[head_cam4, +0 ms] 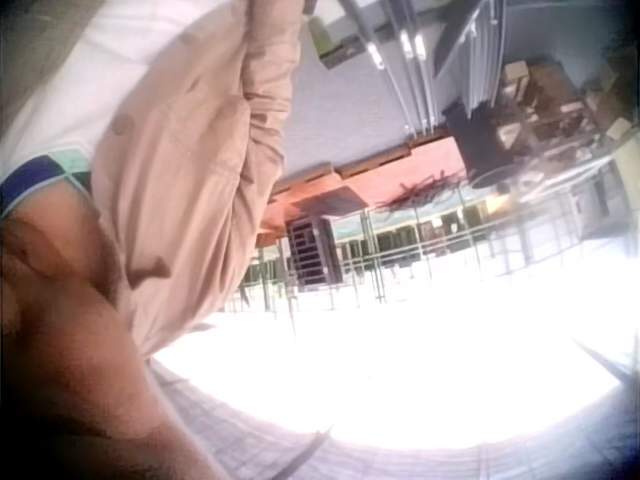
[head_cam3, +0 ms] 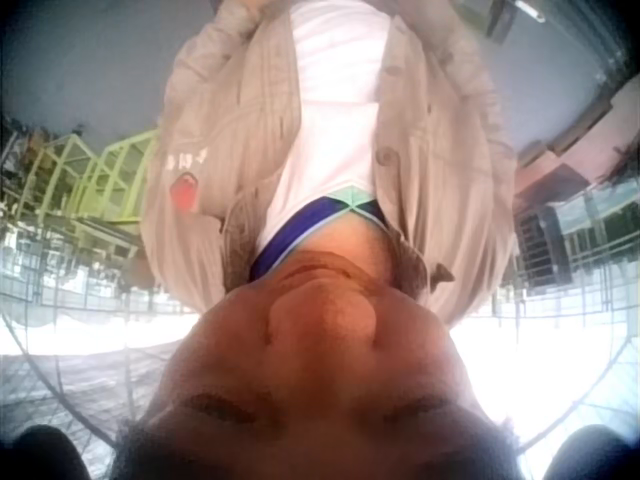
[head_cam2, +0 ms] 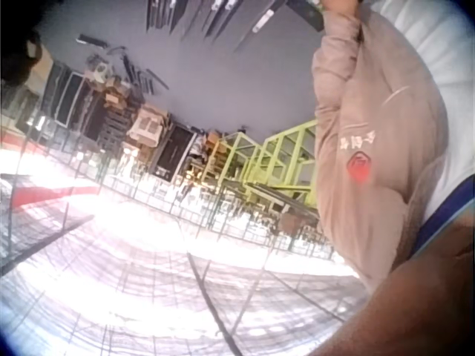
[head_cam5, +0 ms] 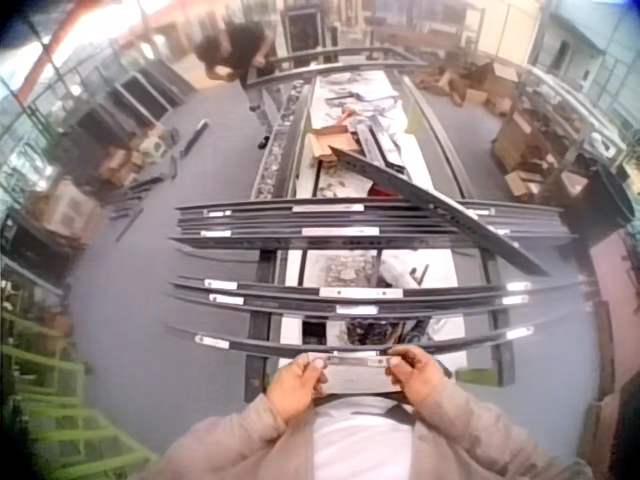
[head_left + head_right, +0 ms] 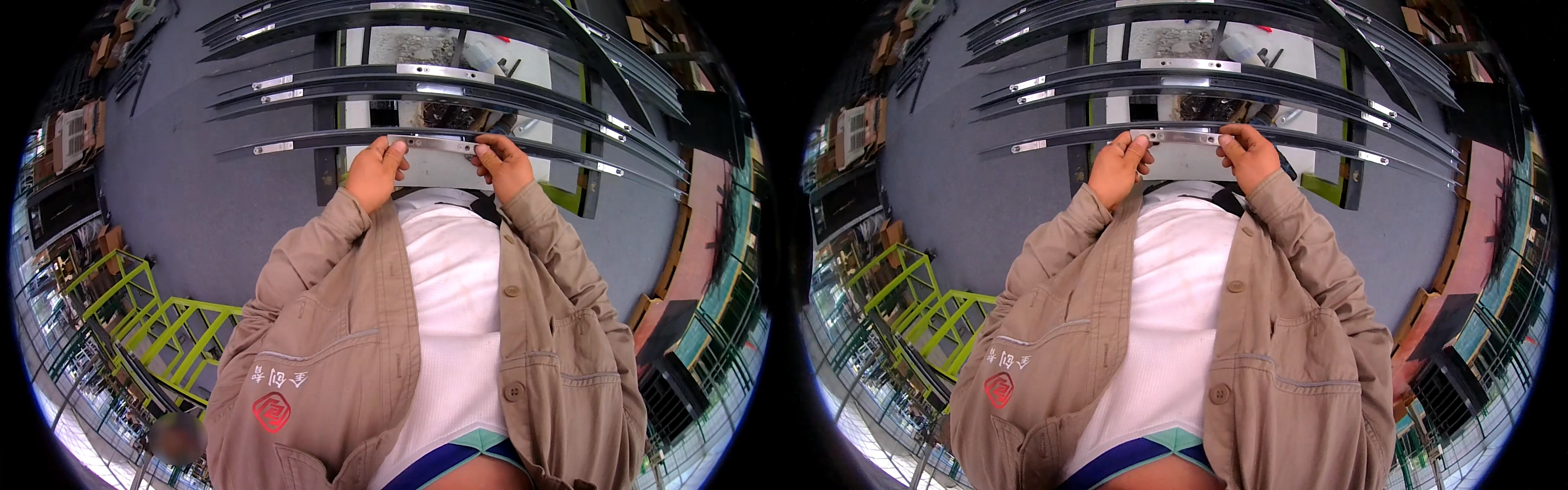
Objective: The person aligns metal rails on a workbench and uses a power drill to drive screws into the metal components.
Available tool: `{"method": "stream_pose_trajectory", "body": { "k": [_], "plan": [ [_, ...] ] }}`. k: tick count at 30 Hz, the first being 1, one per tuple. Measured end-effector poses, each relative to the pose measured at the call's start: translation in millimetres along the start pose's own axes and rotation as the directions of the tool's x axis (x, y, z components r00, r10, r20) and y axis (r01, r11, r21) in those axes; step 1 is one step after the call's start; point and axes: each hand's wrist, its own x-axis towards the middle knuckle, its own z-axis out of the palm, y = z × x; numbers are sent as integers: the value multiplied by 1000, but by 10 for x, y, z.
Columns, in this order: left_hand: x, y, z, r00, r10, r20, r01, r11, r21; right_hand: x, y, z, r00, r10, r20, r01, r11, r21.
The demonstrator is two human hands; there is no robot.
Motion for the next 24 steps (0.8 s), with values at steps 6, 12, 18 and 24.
{"method": "stream_pose_trajectory", "body": {
  "k": [6,12,18,24],
  "plan": [
    [2,91,5,999,-19,-45,23,996,85,-10,55,59,997,-18,-76,23,997,73],
    [60,169,-25,996,-7,-84,31,957,288,41,20,102,983,-104,-153,104,995,-6],
    [52,375,-98,997,14,-77,37,779,626,79,-23,48,980,-77,-183,37,977,-212],
    [20,384,-1,960,278,-39,-108,494,863,54,-77,44,987,-22,-160,-14,975,-222]
  ]
}}
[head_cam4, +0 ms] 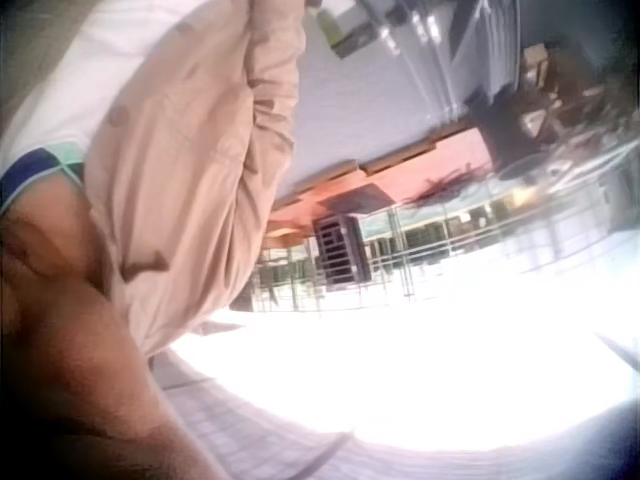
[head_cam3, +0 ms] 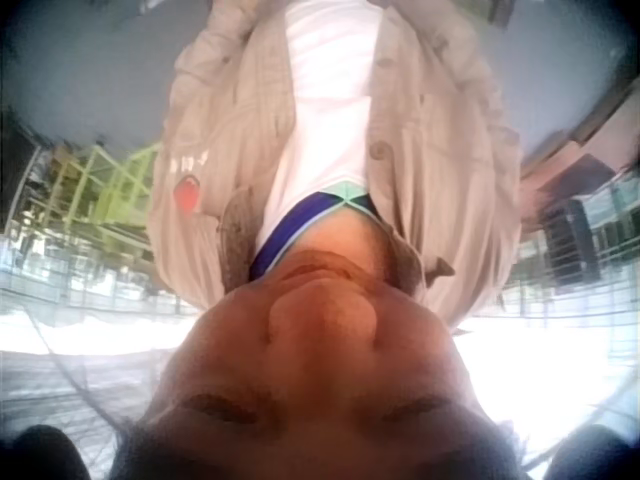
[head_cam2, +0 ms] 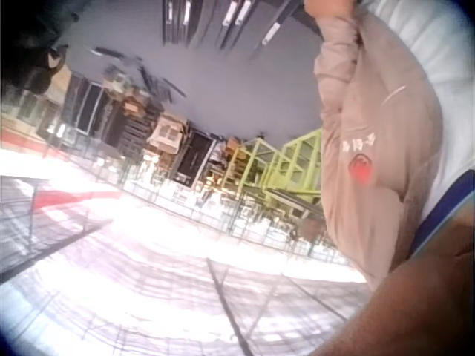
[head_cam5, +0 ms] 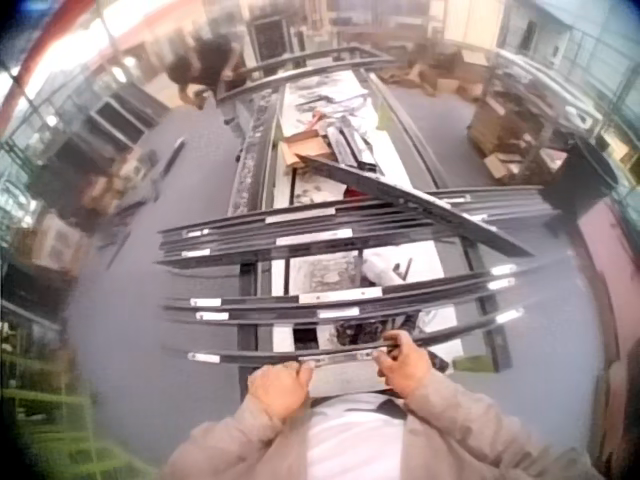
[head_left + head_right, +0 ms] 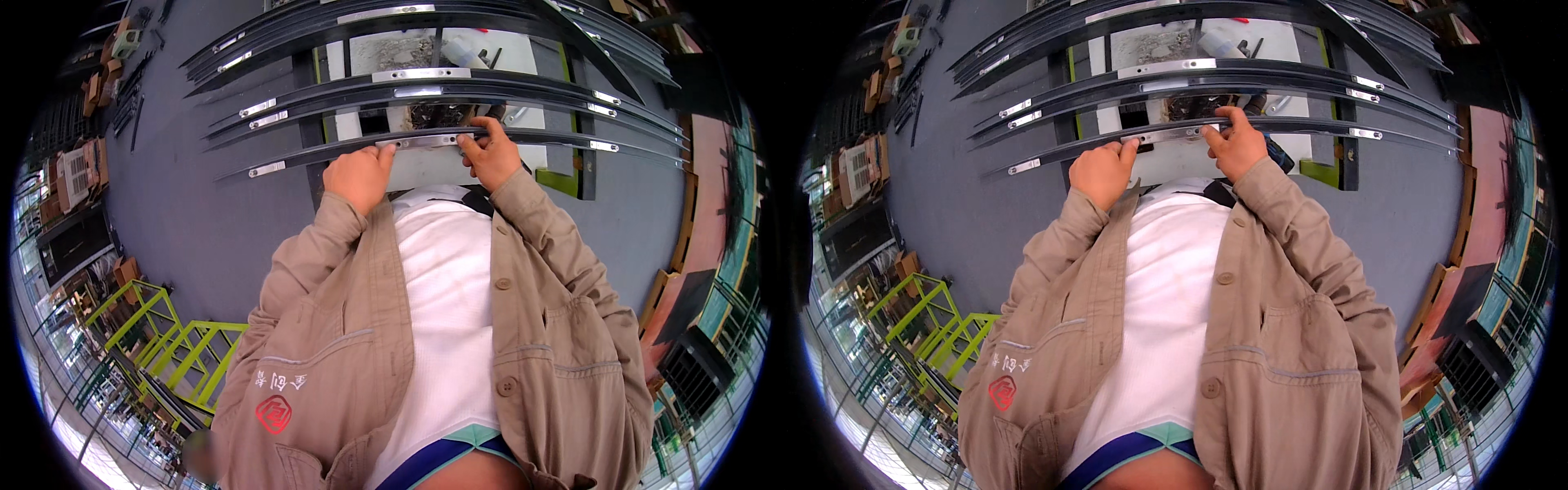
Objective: The person aligns metal rails on a workbench and uses a power drill to drive screws into the metal components.
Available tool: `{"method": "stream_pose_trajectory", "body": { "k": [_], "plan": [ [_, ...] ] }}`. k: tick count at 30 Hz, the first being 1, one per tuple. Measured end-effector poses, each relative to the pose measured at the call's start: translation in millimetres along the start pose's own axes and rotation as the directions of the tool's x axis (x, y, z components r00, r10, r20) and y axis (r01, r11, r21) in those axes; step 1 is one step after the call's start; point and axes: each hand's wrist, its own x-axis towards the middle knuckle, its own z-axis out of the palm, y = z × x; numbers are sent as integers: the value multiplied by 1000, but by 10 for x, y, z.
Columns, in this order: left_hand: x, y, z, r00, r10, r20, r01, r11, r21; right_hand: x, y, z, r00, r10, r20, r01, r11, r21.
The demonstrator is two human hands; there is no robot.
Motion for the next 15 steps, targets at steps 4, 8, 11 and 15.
{"method": "stream_pose_trajectory", "body": {
  "k": [4,8,11,15],
  "plan": [
    [36,209,-16,824,435,-363,-447,893,57,-36,-67,-96,993,-115,-21,104,951,-291],
    [212,55,238,800,538,-264,-544,837,56,-50,-32,-336,739,-664,110,516,453,-727],
    [316,95,45,872,488,-38,-489,867,-95,51,101,-480,659,-726,196,518,248,-819],
    [413,74,-93,885,368,283,-232,879,-418,57,-20,-557,813,-455,364,519,281,-807]
  ]
}}
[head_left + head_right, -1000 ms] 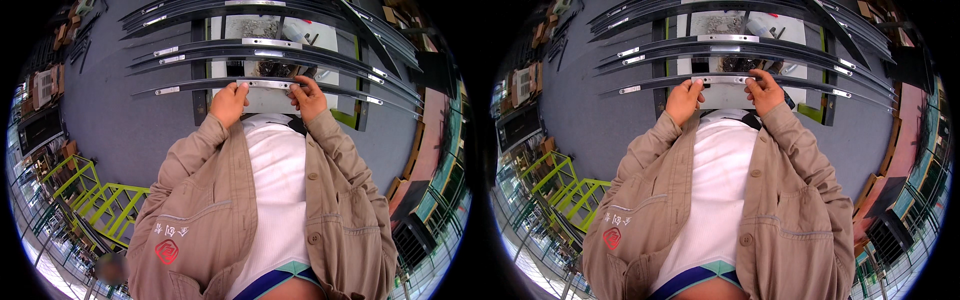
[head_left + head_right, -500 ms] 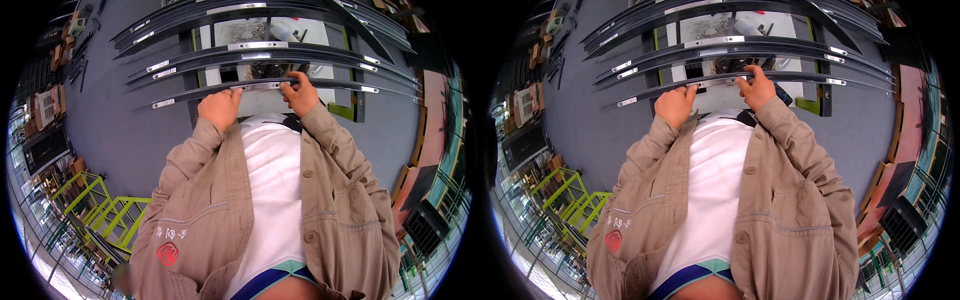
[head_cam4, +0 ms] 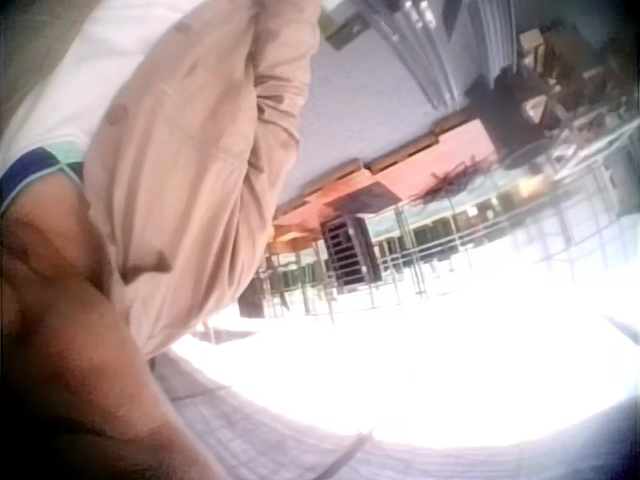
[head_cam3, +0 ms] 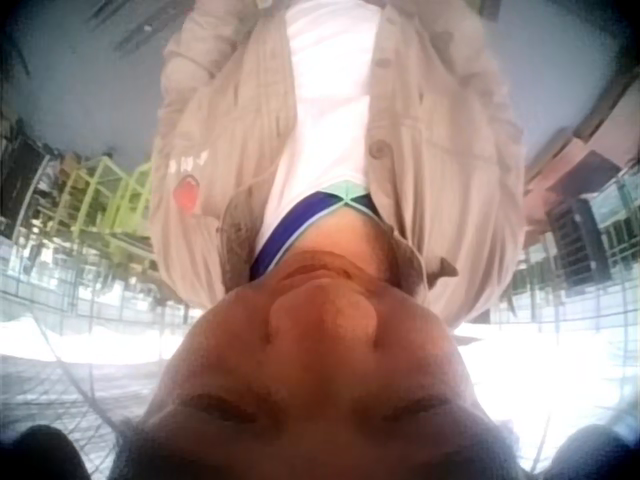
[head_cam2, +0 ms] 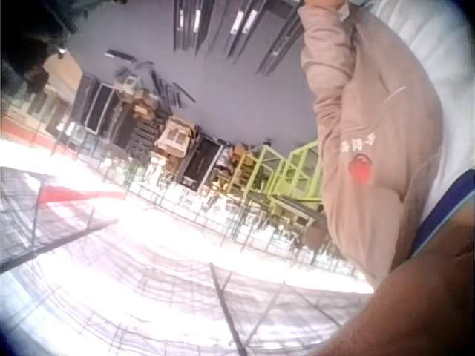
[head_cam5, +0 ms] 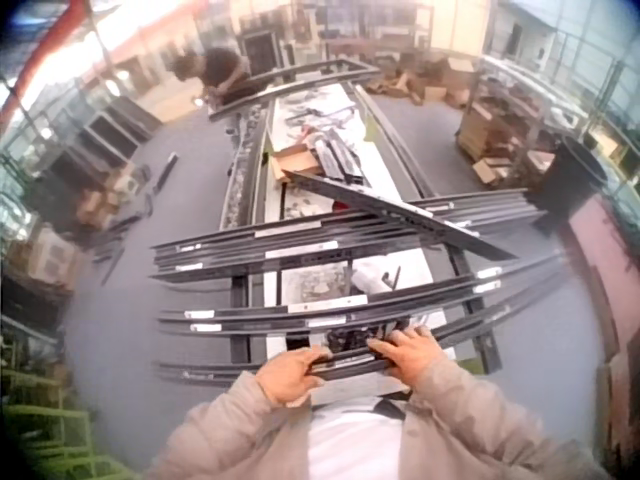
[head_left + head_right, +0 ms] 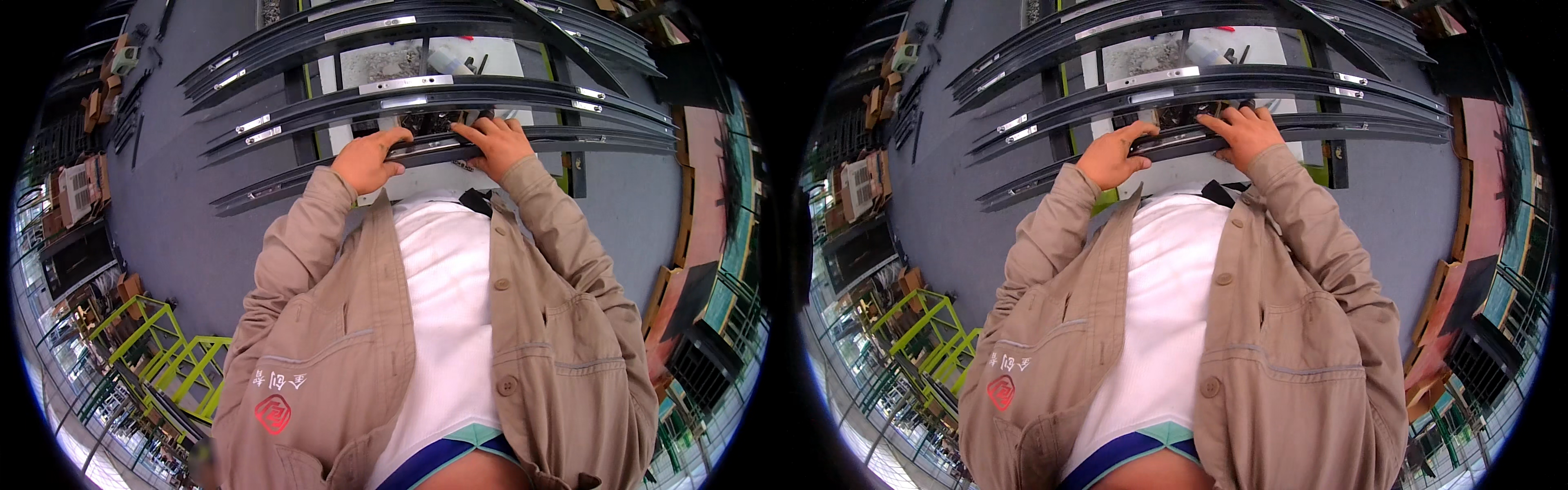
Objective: The person aligns metal rails on a workbench and uses a power drill to drive screws into the metal components.
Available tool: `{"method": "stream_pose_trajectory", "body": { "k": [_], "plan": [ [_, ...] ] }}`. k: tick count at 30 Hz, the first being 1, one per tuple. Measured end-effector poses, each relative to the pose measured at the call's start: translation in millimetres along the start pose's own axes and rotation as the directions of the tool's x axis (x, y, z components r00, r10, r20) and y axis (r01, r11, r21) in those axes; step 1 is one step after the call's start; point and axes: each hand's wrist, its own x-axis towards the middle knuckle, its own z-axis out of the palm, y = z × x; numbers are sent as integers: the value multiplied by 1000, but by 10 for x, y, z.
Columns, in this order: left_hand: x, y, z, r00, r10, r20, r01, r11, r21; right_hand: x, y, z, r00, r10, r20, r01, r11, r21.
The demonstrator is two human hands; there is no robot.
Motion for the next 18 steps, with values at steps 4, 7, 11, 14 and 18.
{"method": "stream_pose_trajectory", "body": {
  "k": [4,7,11,14,18],
  "plan": [
    [-39,37,174,960,227,-162,-134,885,446,91,115,1,996,-26,87,24,1000,18],
    [-21,43,365,899,329,-288,-139,840,525,167,168,2,992,-37,119,32,998,45],
    [-32,59,404,915,266,-302,-89,866,492,134,168,-25,990,-24,141,3,989,147],
    [-6,45,399,953,183,-241,-57,890,451,38,189,71,997,-56,54,45,984,173],
    [-21,-39,465,926,227,-302,-81,901,427,-24,145,90,989,-97,-111,110,988,112]
  ]
}}
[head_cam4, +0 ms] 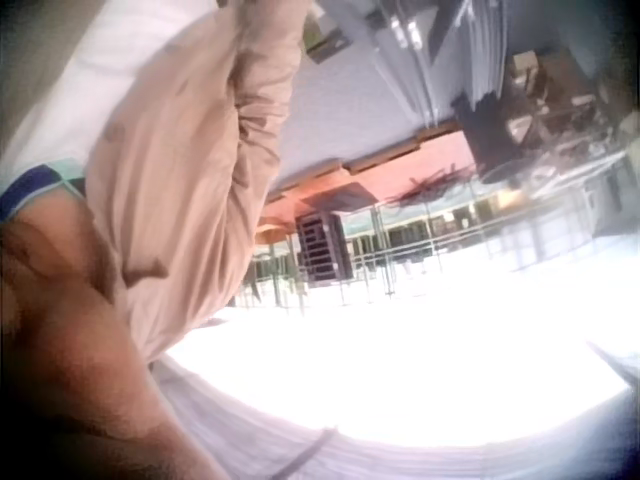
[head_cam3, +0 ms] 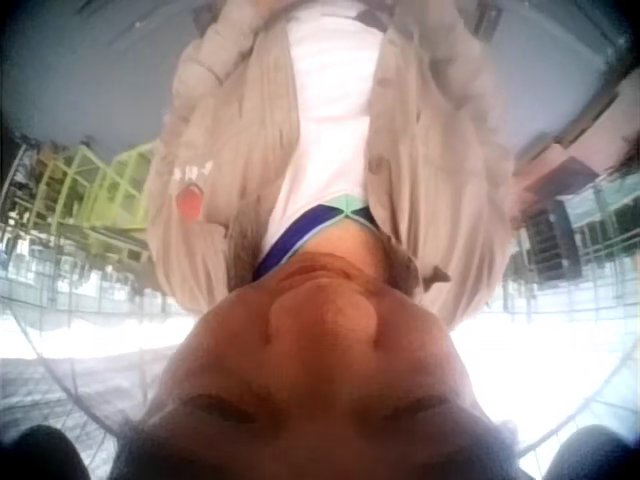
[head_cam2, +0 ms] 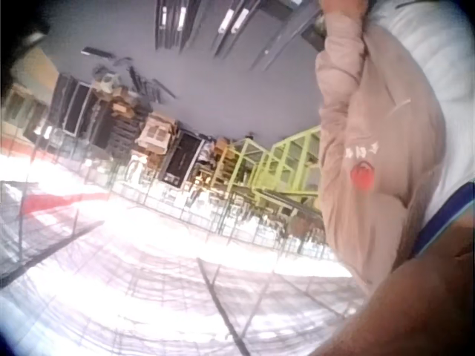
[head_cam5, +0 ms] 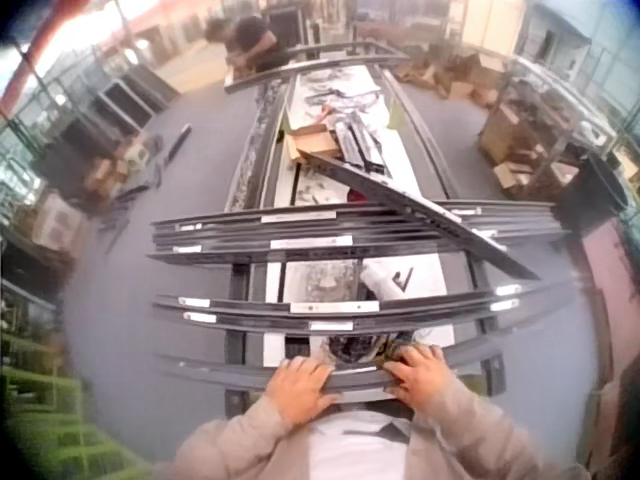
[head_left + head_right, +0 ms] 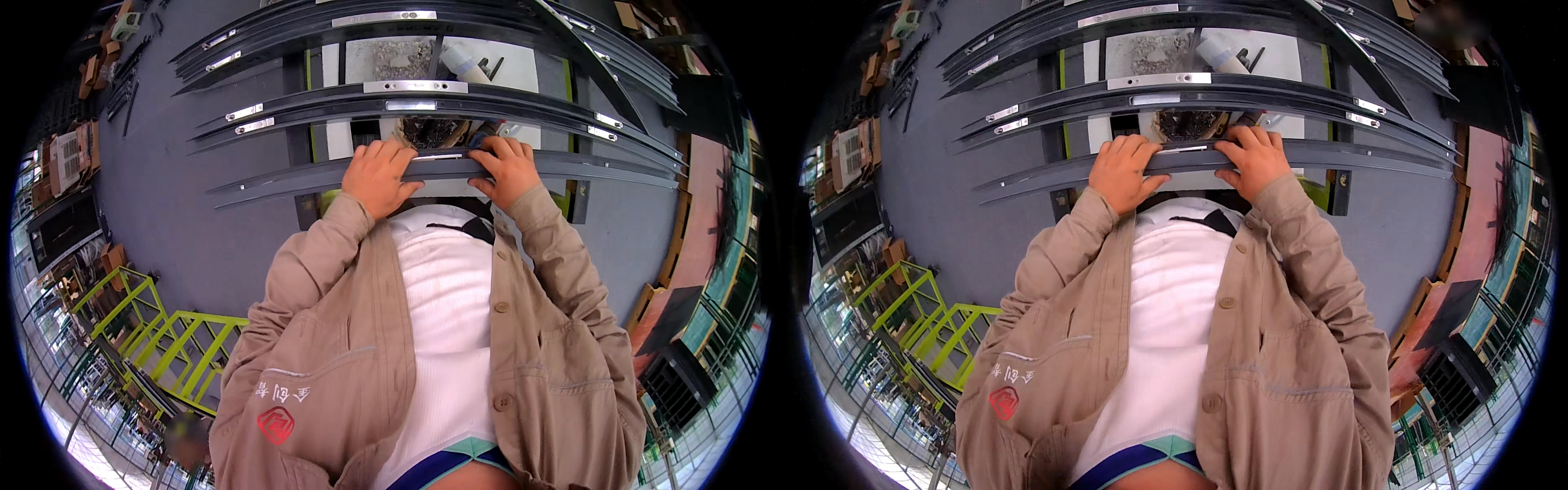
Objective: The person aligns metal rails on a workbench and uses a power drill to drive screws into the metal components.
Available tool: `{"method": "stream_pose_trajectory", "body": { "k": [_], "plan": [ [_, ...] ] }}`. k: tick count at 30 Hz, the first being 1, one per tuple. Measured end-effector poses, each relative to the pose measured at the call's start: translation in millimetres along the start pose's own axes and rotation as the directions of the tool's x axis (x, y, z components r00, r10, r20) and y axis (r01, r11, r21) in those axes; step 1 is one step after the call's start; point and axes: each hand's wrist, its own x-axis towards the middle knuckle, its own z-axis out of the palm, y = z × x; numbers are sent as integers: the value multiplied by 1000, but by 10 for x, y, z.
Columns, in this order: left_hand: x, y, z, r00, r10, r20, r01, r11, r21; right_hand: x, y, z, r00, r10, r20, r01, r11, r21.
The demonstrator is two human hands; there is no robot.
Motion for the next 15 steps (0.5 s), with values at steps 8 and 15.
{"method": "stream_pose_trajectory", "body": {
  "k": [8,15],
  "plan": [
    [70,-59,23,999,16,-48,-16,1000,-2,74,224,57,991,-123,44,120,991,55],
    [88,-46,9,999,-51,-15,51,998,-29,152,292,9,989,-148,29,145,987,71]
  ]
}}
